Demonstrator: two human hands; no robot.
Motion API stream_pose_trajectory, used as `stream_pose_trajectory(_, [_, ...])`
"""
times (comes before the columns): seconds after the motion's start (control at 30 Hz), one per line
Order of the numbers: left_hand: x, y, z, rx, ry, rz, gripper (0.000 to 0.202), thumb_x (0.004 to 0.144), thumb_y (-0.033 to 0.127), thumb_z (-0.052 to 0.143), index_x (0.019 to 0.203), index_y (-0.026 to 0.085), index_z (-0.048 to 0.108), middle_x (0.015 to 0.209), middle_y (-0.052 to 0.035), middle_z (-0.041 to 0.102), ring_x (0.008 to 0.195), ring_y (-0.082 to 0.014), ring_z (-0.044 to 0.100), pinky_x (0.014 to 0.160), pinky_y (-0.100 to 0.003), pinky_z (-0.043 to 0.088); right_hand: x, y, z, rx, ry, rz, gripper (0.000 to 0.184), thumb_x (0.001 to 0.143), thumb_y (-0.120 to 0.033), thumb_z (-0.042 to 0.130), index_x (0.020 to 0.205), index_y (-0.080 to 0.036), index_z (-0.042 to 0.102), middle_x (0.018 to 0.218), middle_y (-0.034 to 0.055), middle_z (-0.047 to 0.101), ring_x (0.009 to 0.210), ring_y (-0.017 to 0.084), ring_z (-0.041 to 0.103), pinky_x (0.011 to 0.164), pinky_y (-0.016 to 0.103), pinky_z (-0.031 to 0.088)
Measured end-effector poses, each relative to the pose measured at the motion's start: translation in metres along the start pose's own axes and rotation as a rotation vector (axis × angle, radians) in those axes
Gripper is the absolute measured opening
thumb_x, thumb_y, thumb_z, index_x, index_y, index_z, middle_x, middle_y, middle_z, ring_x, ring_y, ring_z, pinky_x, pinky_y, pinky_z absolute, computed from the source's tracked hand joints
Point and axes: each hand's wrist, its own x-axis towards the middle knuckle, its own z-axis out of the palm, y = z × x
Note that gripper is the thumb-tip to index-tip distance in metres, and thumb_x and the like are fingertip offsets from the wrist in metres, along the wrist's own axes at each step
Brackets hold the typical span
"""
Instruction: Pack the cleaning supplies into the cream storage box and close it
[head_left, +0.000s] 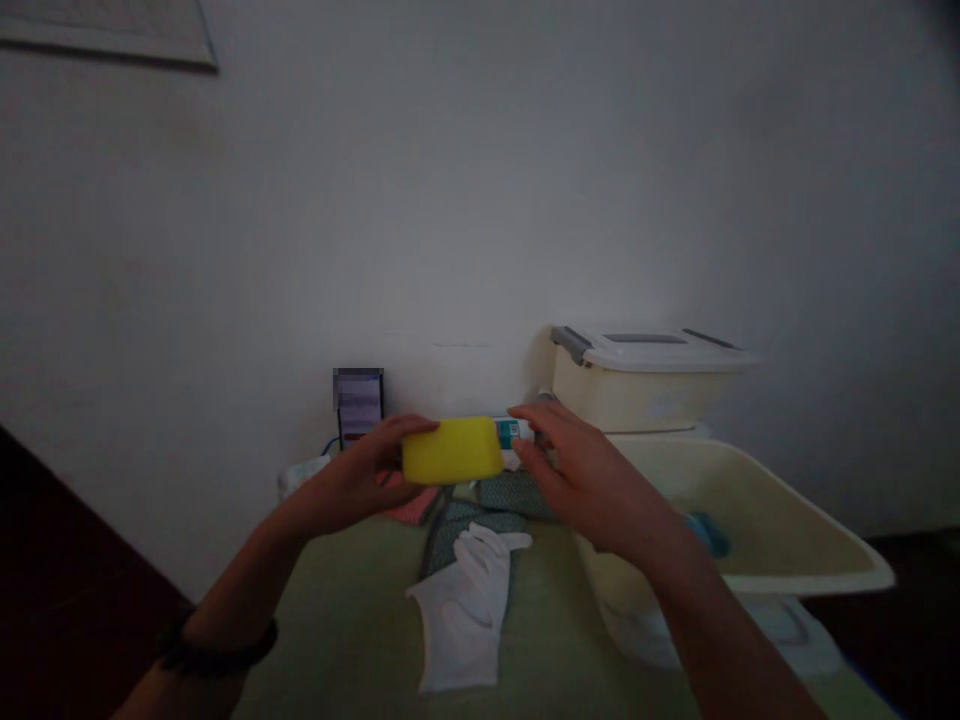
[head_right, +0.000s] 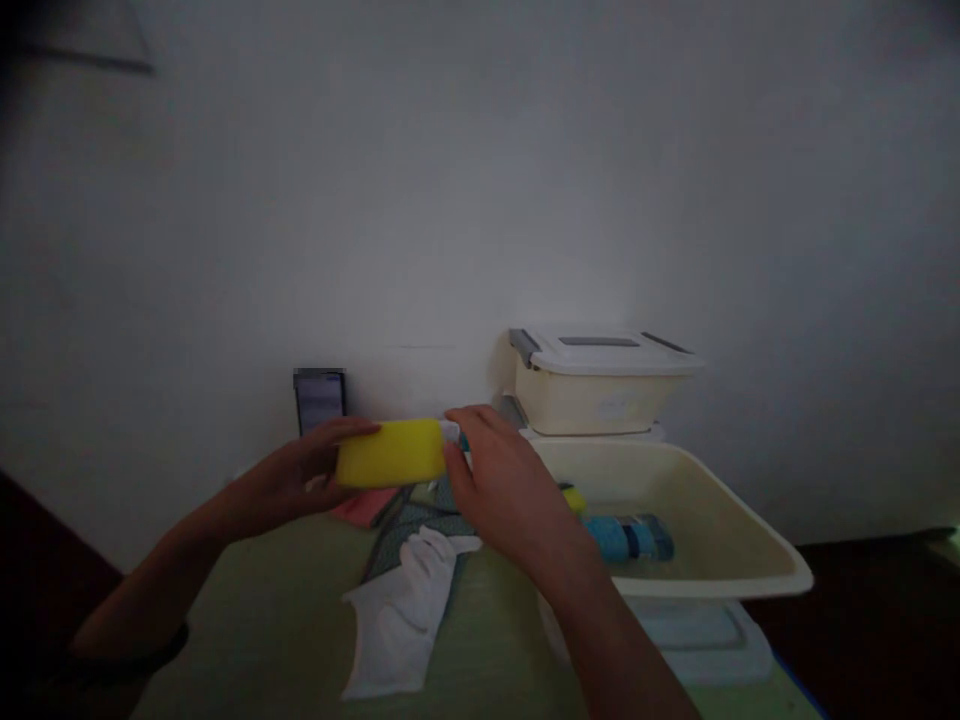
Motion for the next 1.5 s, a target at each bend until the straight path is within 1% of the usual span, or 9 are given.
stream_pose_trajectory(0.13, [-0.004,0.006,-0.012,-0.266,0.031,-0.14,0.047,0.077,0.029,0.062,0.121,0.02,0.047,0.106,-0.0094,0.066,0.088,-0.0212,0.066,0.074,-0.034,0.054,0.011,-0.007,0.028,0.097,0.052,-0.123,0.041,0.084,-0.005,0.036,0.119,-0.018,0.053,0.123,0.0095,0.058,0.115,0.019,0.053,0.101,0.041,0.04])
stream_pose_trajectory(0.27, [-0.001,0.008,-0.017,-0.232,0.16,-0.13,0.04,0.072,0.032,0.064,0.109,0.018,0.058,0.101,-0.0068,0.068,0.085,-0.0206,0.065,0.073,-0.031,0.053,0.01,-0.009,0.034,0.11,-0.007,-0.182,0.053,0.077,0.002,0.035,0.123,-0.018,0.05,0.131,0.009,0.053,0.122,0.018,0.048,0.106,0.041,0.036])
stream_pose_trajectory(0.57, [0.01,0.01,-0.001,-0.382,0.39,-0.26,0.052,0.082,0.063,0.038,0.075,0.016,0.059,0.067,-0.0032,0.061,0.062,-0.0185,0.06,0.062,-0.03,0.052,-0.005,-0.015,0.028,0.259,-0.031,-0.071,0.066,0.077,-0.007,0.045,0.138,-0.026,0.032,0.129,0.0098,0.056,0.117,0.025,0.054,0.097,0.047,0.045])
stream_pose_trajectory(0.73, [0.011,0.021,0.005,-0.142,0.458,-0.355,0.056,0.086,0.063,0.028,0.056,0.02,0.046,0.051,0.0012,0.046,0.047,-0.0135,0.048,0.045,-0.023,0.04,-0.005,-0.011,0.021,0.517,-0.015,0.04,0.05,0.089,-0.022,0.045,0.136,-0.032,0.032,0.12,0.0082,0.059,0.103,0.021,0.061,0.084,0.04,0.054])
stream_pose_trajectory(0.93, [0.016,0.008,0.019,-0.053,0.302,-0.424,0.052,0.087,0.059,0.031,0.053,0.02,0.041,0.044,0.0041,0.041,0.037,-0.0111,0.044,0.036,-0.02,0.03,-0.008,-0.015,0.022,0.33,-0.113,0.041,0.045,0.093,-0.03,0.04,0.138,-0.031,0.034,0.127,0.0074,0.054,0.111,0.023,0.056,0.093,0.045,0.047])
stream_pose_trajectory(1.1, [0.016,0.006,0.02,-0.068,0.321,-0.436,0.043,0.089,0.053,0.033,0.065,0.019,0.046,0.048,0.0055,0.044,0.039,-0.0119,0.049,0.035,-0.02,0.034,-0.006,-0.016,0.028,0.271,-0.047,-0.043,0.041,0.094,-0.035,0.04,0.134,-0.027,0.036,0.131,0.0097,0.047,0.117,0.023,0.051,0.094,0.042,0.047])
stream_pose_trajectory(1.23, [0.012,0.021,0.016,-0.111,0.334,-0.331,0.03,0.089,0.046,0.042,0.084,0.018,0.053,0.065,0.0035,0.052,0.054,-0.0107,0.055,0.043,-0.018,0.042,-0.004,-0.016,0.026,0.209,-0.058,-0.074,0.059,0.082,-0.049,0.057,0.132,-0.025,0.037,0.136,0.0111,0.041,0.119,0.026,0.048,0.097,0.043,0.046])
stream_pose_trajectory(1.37, [0.003,0.032,0.011,-0.343,0.156,-0.206,0.031,0.086,0.04,0.055,0.111,0.022,0.05,0.085,-0.0006,0.061,0.065,-0.0126,0.063,0.052,-0.019,0.051,-0.004,-0.014,0.015,0.246,-0.006,-0.056,0.06,0.076,-0.047,0.066,0.127,-0.027,0.042,0.126,0.0088,0.046,0.112,0.025,0.053,0.094,0.042,0.047])
stream_pose_trajectory(1.5, [-0.006,0.038,0.006,-0.561,-0.06,-0.106,0.063,0.078,0.021,0.07,0.13,0.029,0.035,0.105,-0.0035,0.063,0.093,-0.0183,0.066,0.075,-0.026,0.056,-0.007,-0.01,0.001,0.358,-0.031,0.035,0.065,0.073,-0.047,0.07,0.127,-0.028,0.041,0.122,0.0089,0.052,0.108,0.026,0.056,0.09,0.041,0.049])
